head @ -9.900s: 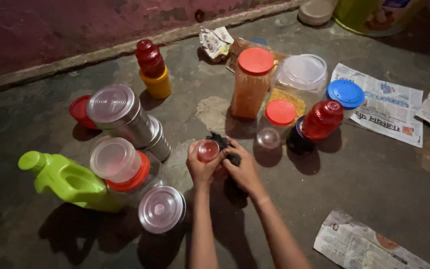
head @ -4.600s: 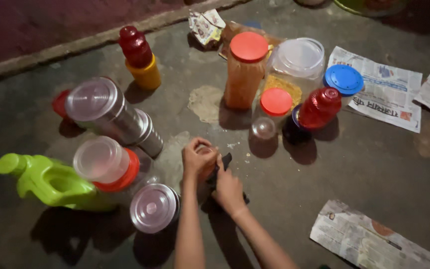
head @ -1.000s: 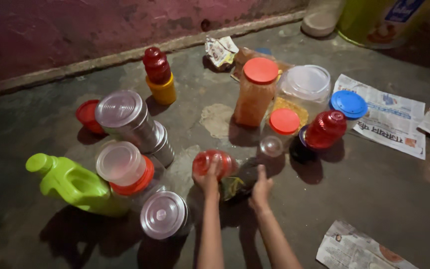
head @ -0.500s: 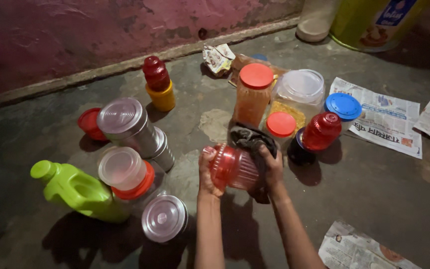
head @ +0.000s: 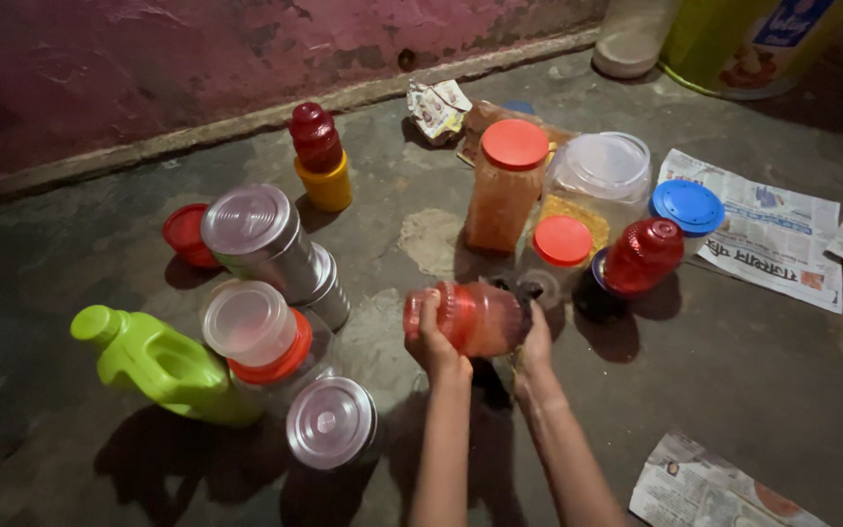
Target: The person scrubs the exterior of a red plastic bottle and a red plastic lid with a dark cloth. They handle the items on a concrete floor surrounded by other containers and newspapers.
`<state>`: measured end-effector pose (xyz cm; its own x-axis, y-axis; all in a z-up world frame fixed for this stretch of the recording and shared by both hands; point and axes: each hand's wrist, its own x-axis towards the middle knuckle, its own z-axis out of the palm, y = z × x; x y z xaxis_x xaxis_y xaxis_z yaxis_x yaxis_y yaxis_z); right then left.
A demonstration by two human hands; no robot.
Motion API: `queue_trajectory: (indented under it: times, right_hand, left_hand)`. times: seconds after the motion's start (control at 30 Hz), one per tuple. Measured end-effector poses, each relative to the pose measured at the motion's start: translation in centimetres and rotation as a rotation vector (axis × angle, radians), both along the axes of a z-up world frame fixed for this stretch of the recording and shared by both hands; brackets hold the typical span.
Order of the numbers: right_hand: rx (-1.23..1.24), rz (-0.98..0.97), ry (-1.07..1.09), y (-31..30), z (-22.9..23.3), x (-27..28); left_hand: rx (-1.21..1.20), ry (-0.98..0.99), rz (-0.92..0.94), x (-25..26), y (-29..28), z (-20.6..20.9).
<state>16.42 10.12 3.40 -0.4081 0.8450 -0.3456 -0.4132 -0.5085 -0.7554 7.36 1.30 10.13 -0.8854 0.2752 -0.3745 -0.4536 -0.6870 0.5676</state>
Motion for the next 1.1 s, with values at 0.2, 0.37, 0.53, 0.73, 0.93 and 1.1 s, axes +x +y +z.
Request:
queue_trajectory:
  times: [0.2,0.37,0.53,0.73,0.93,1.1]
  right_hand:
    - [-0.109,-0.142,-0.210,-3.5,-0.4,-1.4]
    - [0.690,-0.046,-0.822,-4.8,-4.9,-1.6]
    - [0.881,0.614,-1.331,-4.2,-0.1,0.0]
    - [1.327,0.306,-0.631,-3.4,8.8,-0.2]
    - [1.387,-0.122,-0.748,-1.8,12.1,0.4]
    - [1.407,-0.461,-0.787,4.0,12.7,1.6]
  left_hand:
    - [-0.408,0.200,0.255,0.0,1.1,-0.4]
    - [-0.870,0.438,0.357,-1.8,0.0,-2.5]
    - [-1.004,0.561,0.279,-3.0,-1.0,-2.1]
    - [-0.675,0.476,-0.023,-2.0,0.7,0.0]
    - [-0.333,0.771,-0.287,-1.6,1.2,4.5]
    - [-0.433,0.615,-0.318,-2.0,0.3,5.8]
